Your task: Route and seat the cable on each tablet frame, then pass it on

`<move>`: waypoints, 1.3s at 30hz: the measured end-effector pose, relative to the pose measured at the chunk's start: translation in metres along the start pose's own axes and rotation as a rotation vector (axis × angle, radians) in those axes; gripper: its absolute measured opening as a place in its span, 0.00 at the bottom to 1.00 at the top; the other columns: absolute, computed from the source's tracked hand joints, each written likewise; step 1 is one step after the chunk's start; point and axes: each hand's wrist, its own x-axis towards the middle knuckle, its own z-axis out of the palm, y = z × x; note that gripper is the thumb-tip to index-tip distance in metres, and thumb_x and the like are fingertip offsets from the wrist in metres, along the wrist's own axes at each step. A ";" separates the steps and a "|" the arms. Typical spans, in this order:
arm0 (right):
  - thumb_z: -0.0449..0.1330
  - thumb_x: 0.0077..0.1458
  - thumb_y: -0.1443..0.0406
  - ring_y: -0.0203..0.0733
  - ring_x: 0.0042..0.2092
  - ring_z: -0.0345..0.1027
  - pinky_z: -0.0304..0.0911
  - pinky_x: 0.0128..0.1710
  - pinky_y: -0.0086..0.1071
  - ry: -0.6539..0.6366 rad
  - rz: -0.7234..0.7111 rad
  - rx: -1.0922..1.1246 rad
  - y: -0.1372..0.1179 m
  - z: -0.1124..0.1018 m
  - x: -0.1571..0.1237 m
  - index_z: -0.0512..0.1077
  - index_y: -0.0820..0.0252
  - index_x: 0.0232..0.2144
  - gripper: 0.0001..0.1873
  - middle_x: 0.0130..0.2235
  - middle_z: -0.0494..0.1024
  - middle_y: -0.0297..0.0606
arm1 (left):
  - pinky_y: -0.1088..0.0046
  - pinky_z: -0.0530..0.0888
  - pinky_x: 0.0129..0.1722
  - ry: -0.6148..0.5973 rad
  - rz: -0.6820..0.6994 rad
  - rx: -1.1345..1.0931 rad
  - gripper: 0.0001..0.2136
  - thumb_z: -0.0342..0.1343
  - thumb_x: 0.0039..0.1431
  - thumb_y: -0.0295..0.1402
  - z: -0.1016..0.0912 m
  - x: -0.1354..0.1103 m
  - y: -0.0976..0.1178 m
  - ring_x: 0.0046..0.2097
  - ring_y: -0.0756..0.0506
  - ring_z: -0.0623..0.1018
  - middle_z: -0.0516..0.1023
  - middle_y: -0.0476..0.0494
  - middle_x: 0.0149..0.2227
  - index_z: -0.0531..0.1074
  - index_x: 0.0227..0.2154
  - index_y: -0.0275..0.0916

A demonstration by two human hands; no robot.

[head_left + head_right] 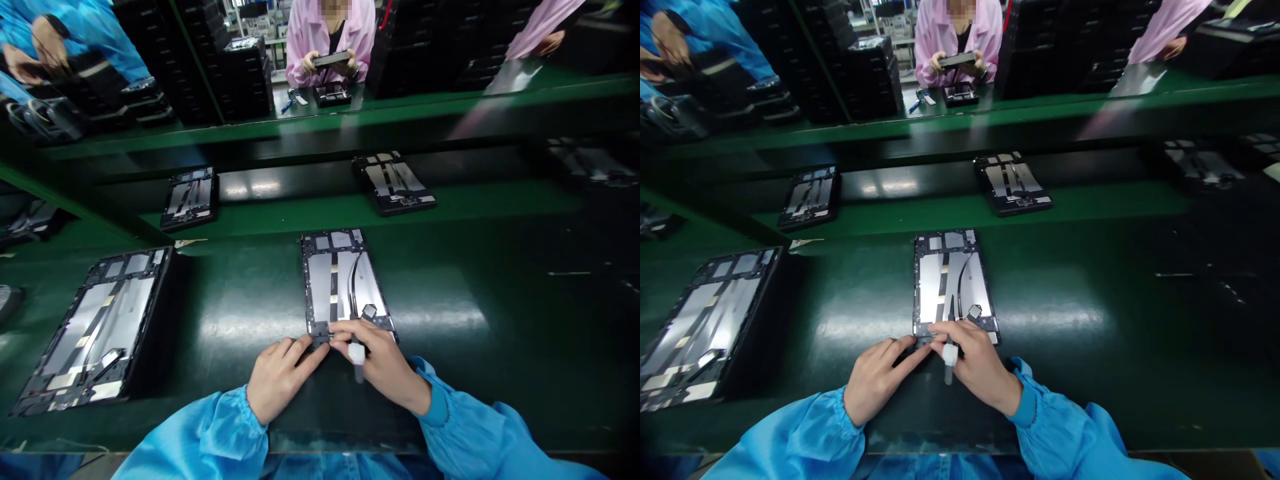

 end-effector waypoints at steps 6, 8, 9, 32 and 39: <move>0.51 0.68 0.61 0.34 0.27 0.67 0.70 0.27 0.29 -0.056 0.163 0.189 -0.006 -0.013 -0.019 0.71 0.50 0.53 0.16 0.38 0.73 0.37 | 0.71 0.74 0.34 -0.029 -0.064 -0.045 0.16 0.38 0.71 0.25 0.005 -0.002 0.005 0.38 0.47 0.74 0.73 0.40 0.44 0.68 0.53 0.40; 0.52 0.67 0.60 0.34 0.27 0.68 0.70 0.25 0.27 -0.050 0.243 0.229 -0.004 -0.009 -0.022 0.72 0.53 0.51 0.14 0.38 0.74 0.37 | 0.71 0.74 0.34 -0.026 -0.066 -0.049 0.16 0.38 0.71 0.25 0.005 -0.003 0.005 0.38 0.46 0.74 0.73 0.40 0.44 0.68 0.53 0.40; 0.53 0.66 0.60 0.34 0.27 0.69 0.70 0.24 0.27 -0.041 0.275 0.239 -0.003 -0.006 -0.022 0.72 0.54 0.49 0.13 0.36 0.74 0.37 | 0.71 0.74 0.34 -0.024 -0.068 -0.049 0.16 0.38 0.71 0.25 0.005 -0.003 0.006 0.38 0.46 0.74 0.73 0.40 0.45 0.68 0.53 0.40; 0.56 0.64 0.62 0.37 0.31 0.75 0.71 0.32 0.30 -0.103 0.209 0.172 -0.001 -0.007 -0.017 0.75 0.56 0.41 0.09 0.39 0.81 0.38 | 0.72 0.74 0.38 0.074 -0.050 -0.165 0.13 0.48 0.69 0.26 0.006 -0.013 -0.003 0.41 0.48 0.75 0.76 0.42 0.47 0.72 0.51 0.40; 0.56 0.64 0.60 0.36 0.28 0.73 0.70 0.28 0.29 -0.161 0.315 0.181 -0.005 -0.009 -0.017 0.73 0.56 0.41 0.09 0.33 0.78 0.35 | 0.72 0.73 0.38 0.065 -0.046 -0.148 0.13 0.48 0.69 0.27 0.005 -0.011 -0.005 0.42 0.47 0.75 0.76 0.42 0.47 0.72 0.51 0.41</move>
